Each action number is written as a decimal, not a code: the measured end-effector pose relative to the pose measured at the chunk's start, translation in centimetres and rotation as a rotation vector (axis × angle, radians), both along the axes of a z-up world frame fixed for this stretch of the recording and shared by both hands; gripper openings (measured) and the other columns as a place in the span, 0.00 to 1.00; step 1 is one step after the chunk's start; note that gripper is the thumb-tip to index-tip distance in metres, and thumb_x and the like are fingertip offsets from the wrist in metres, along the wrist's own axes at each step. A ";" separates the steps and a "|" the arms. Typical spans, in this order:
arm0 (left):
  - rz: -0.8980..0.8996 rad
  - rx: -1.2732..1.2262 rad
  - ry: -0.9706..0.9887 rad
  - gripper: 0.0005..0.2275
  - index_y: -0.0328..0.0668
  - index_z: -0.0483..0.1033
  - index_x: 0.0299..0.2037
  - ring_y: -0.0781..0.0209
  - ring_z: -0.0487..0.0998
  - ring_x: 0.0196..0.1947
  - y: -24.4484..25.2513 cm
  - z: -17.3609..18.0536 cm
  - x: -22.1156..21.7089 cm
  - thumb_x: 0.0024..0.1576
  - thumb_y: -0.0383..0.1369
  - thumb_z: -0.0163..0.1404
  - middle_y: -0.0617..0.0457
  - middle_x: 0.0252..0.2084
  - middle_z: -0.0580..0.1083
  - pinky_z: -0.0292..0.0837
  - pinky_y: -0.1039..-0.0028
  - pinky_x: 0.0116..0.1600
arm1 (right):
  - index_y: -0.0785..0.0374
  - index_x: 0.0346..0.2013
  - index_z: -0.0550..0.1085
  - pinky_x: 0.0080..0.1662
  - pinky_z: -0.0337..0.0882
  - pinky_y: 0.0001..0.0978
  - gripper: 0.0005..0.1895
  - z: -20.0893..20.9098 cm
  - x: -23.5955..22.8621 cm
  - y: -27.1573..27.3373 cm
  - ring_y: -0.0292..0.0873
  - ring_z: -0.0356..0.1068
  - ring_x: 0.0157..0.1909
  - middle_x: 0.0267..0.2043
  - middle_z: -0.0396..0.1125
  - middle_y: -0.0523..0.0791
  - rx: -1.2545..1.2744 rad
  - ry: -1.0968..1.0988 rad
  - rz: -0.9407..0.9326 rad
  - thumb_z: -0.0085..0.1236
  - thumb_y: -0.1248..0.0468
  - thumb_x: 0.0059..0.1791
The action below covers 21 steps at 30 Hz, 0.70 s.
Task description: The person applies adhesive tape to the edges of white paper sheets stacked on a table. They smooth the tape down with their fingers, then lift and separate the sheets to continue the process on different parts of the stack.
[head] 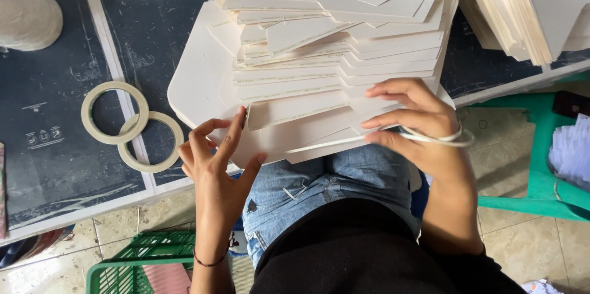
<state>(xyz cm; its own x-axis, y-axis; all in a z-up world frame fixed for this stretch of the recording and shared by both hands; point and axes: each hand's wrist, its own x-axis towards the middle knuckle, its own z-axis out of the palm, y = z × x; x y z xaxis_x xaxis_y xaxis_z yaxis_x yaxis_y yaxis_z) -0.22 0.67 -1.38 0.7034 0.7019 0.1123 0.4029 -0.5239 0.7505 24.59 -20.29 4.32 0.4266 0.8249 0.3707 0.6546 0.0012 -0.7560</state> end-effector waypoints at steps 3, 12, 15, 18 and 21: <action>-0.007 -0.006 -0.005 0.38 0.64 0.71 0.76 0.48 0.57 0.53 0.1 -0.2 0.0 0.53 0.34 0.71 0.50 0.62 0.66 0.53 0.57 0.59 | 0.65 0.33 0.84 0.61 0.77 0.38 0.06 -0.9 0.8 -0.3 0.52 0.73 0.57 0.54 0.75 0.50 -0.079 -0.134 -0.111 0.77 0.69 0.46; -0.007 0.045 0.124 0.34 0.73 0.66 0.77 0.47 0.59 0.53 0.0 -0.5 -0.4 0.59 0.44 0.63 0.55 0.64 0.65 0.58 0.49 0.61 | 0.62 0.29 0.77 0.62 0.74 0.41 0.14 -3.2 0.0 0.6 0.48 0.70 0.58 0.58 0.65 0.50 -0.152 -0.158 -0.188 0.79 0.65 0.47; 0.018 0.078 0.135 0.34 0.72 0.66 0.77 0.48 0.59 0.52 -0.6 -0.2 -0.2 0.58 0.40 0.62 0.56 0.65 0.65 0.57 0.54 0.58 | 0.61 0.30 0.77 0.61 0.74 0.41 0.14 -3.7 0.0 0.6 0.48 0.70 0.57 0.59 0.65 0.50 -0.157 -0.176 -0.193 0.79 0.64 0.47; 0.064 0.133 0.165 0.36 0.69 0.63 0.79 0.46 0.58 0.51 -2.0 0.7 0.4 0.60 0.34 0.62 0.53 0.65 0.65 0.60 0.53 0.52 | 0.63 0.30 0.76 0.60 0.75 0.41 0.14 -3.6 -0.1 0.6 0.49 0.71 0.57 0.59 0.65 0.51 -0.146 -0.184 -0.186 0.80 0.66 0.46; 0.116 0.294 0.126 0.40 0.74 0.61 0.80 0.46 0.61 0.55 -3.1 -1.4 1.4 0.58 0.37 0.69 0.49 0.69 0.66 0.63 0.58 0.58 | 0.63 0.29 0.76 0.60 0.75 0.43 0.15 -4.1 0.1 0.7 0.50 0.70 0.57 0.58 0.65 0.51 -0.146 -0.199 -0.182 0.80 0.64 0.46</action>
<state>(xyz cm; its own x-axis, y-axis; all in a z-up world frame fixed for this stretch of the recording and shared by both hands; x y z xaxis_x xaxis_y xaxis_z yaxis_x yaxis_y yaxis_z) 1.22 -2.40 -2.81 0.6419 0.7284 0.2396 0.5523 -0.6559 0.5145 24.64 -19.64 0.23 0.5036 0.7920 0.3451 0.7692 -0.2292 -0.5965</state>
